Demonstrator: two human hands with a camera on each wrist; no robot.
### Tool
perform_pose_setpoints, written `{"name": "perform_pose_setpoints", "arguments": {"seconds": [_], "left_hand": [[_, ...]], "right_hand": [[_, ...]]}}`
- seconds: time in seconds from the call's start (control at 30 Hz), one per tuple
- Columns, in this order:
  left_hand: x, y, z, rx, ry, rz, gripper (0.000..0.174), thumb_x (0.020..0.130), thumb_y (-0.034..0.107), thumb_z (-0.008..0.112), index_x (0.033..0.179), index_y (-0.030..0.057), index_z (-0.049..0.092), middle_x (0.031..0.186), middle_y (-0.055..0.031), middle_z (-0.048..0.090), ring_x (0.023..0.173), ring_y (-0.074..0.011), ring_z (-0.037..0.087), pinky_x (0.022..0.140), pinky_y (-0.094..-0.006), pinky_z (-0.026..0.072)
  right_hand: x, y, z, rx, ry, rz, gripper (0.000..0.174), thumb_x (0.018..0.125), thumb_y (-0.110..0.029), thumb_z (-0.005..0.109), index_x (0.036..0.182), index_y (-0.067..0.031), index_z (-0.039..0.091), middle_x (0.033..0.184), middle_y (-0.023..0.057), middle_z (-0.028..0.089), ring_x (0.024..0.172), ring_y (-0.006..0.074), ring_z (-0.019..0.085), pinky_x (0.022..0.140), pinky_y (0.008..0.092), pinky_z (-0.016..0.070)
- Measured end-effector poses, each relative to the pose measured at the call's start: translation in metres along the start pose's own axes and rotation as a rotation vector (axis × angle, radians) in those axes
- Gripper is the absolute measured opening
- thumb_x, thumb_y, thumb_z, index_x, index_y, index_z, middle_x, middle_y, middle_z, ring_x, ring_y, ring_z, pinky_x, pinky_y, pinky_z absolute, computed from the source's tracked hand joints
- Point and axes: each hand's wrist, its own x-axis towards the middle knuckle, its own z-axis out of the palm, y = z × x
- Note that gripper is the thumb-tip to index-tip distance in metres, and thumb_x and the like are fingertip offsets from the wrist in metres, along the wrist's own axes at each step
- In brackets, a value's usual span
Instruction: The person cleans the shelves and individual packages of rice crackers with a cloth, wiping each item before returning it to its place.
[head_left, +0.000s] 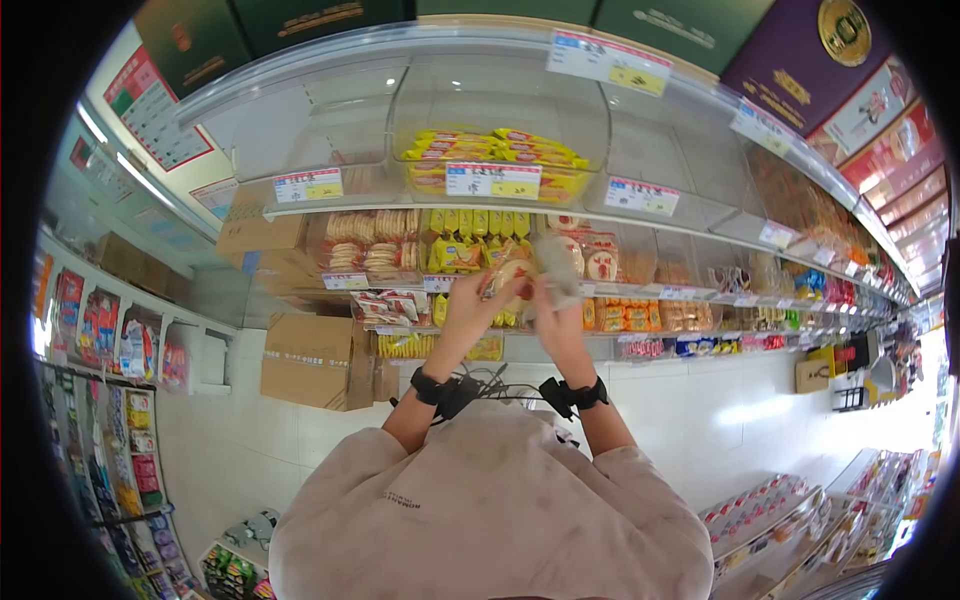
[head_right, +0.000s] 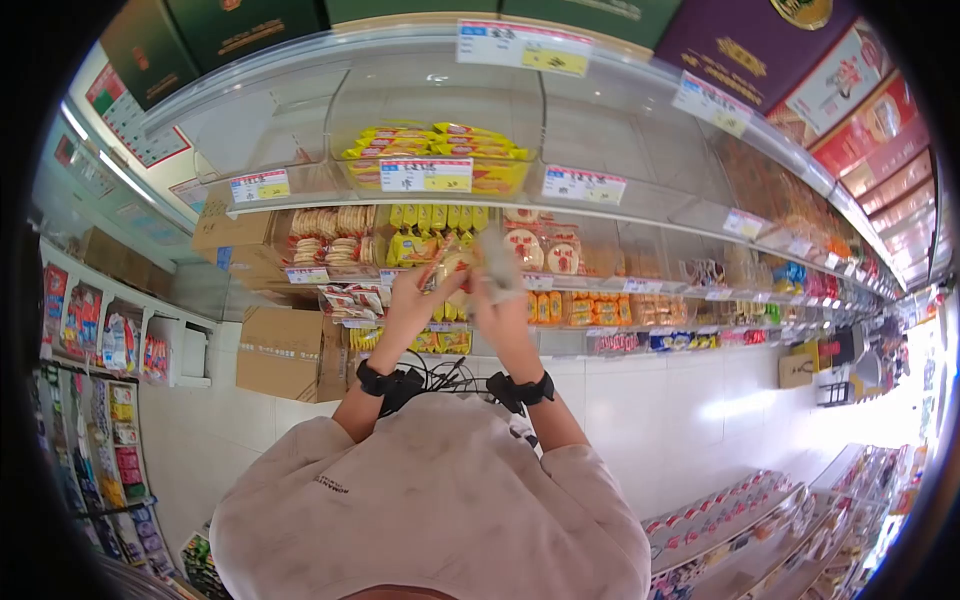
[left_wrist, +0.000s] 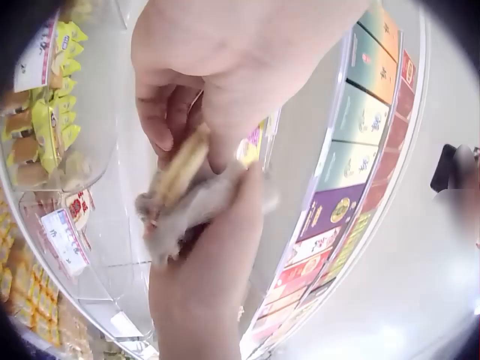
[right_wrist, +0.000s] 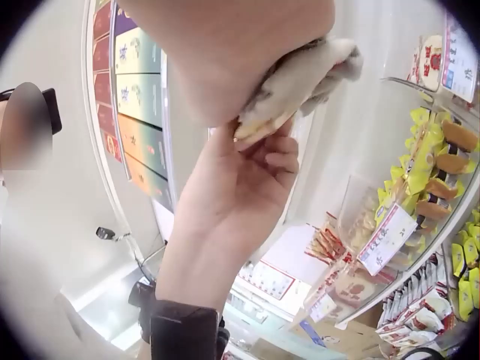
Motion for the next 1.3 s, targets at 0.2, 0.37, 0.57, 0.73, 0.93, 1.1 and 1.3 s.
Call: {"name": "perform_pose_setpoints", "arguments": {"seconds": [0.2,0.37,0.57,0.73,0.93,1.1,1.3], "left_hand": [[0.010,0.008,0.025,-0.181,-0.146,-0.143,0.032,0.093,0.027,0.070,0.106,-0.0023,0.069,0.073,0.0036,0.060,0.063,-0.0034,0.046,0.054,-0.0254,0.0358],[0.024,0.012,0.048,-0.170,-0.216,-0.221,0.035,0.091,0.022,0.074,0.116,0.0007,0.063,0.078,0.0031,0.061,0.067,-0.0014,0.050,0.056,-0.0205,0.0362],[0.015,0.006,0.101,-0.289,-0.121,-0.077,0.042,0.091,0.012,0.074,0.126,0.0008,0.054,0.100,-0.0045,0.068,0.088,-0.0096,0.064,0.075,-0.0230,0.0510],[0.026,0.017,0.119,-0.420,-0.192,-0.092,0.036,0.092,0.008,0.072,0.125,-0.0008,0.060,0.097,-0.0045,0.069,0.087,-0.0069,0.064,0.075,-0.0218,0.0507],[0.022,0.003,0.153,-0.152,-0.513,-0.203,0.035,0.090,0.006,0.073,0.123,-0.0005,0.062,0.097,-0.0043,0.070,0.089,-0.0077,0.064,0.080,-0.0229,0.0510],[0.023,0.007,0.174,-0.186,-0.495,-0.192,0.031,0.090,0.006,0.073,0.119,0.0006,0.063,0.092,-0.0036,0.069,0.084,-0.0074,0.064,0.075,-0.0222,0.0511],[0.022,0.015,0.184,0.174,-0.498,-0.076,0.027,0.085,0.008,0.077,0.108,-0.0027,0.067,0.092,-0.0045,0.070,0.084,-0.0092,0.065,0.075,-0.0248,0.0525]], "right_hand": [[-0.009,0.025,-0.031,0.473,-0.330,0.601,0.042,0.099,-0.033,0.062,0.127,-0.0013,0.058,0.110,0.0032,0.066,0.096,0.0127,0.060,0.082,0.0329,0.0501],[-0.017,0.026,-0.071,0.548,-0.341,0.536,0.040,0.095,-0.025,0.069,0.127,-0.0021,0.060,0.111,0.0012,0.065,0.089,0.0101,0.061,0.077,0.0303,0.0514],[-0.025,0.054,-0.088,0.357,-0.087,0.371,0.032,0.093,-0.017,0.071,0.119,-0.0012,0.063,0.104,0.0022,0.067,0.086,0.0093,0.061,0.074,0.0271,0.0502],[-0.025,0.076,-0.118,0.781,0.269,0.783,0.040,0.102,-0.034,0.057,0.126,-0.0025,0.058,0.111,0.0066,0.067,0.099,0.0115,0.062,0.085,0.0272,0.0501],[-0.027,0.092,-0.145,0.894,0.174,0.676,0.034,0.095,-0.018,0.067,0.126,-0.0047,0.060,0.112,0.0033,0.066,0.102,0.0124,0.062,0.089,0.0268,0.0491],[-0.022,0.106,-0.170,0.699,0.237,0.603,0.026,0.092,-0.012,0.068,0.117,-0.0030,0.065,0.107,0.0041,0.069,0.099,0.0125,0.063,0.086,0.0299,0.0508],[-0.001,0.125,-0.191,0.220,0.169,0.169,0.031,0.090,-0.015,0.069,0.117,-0.0016,0.066,0.109,0.0137,0.070,0.098,0.0247,0.068,0.085,0.0348,0.0535]]}}
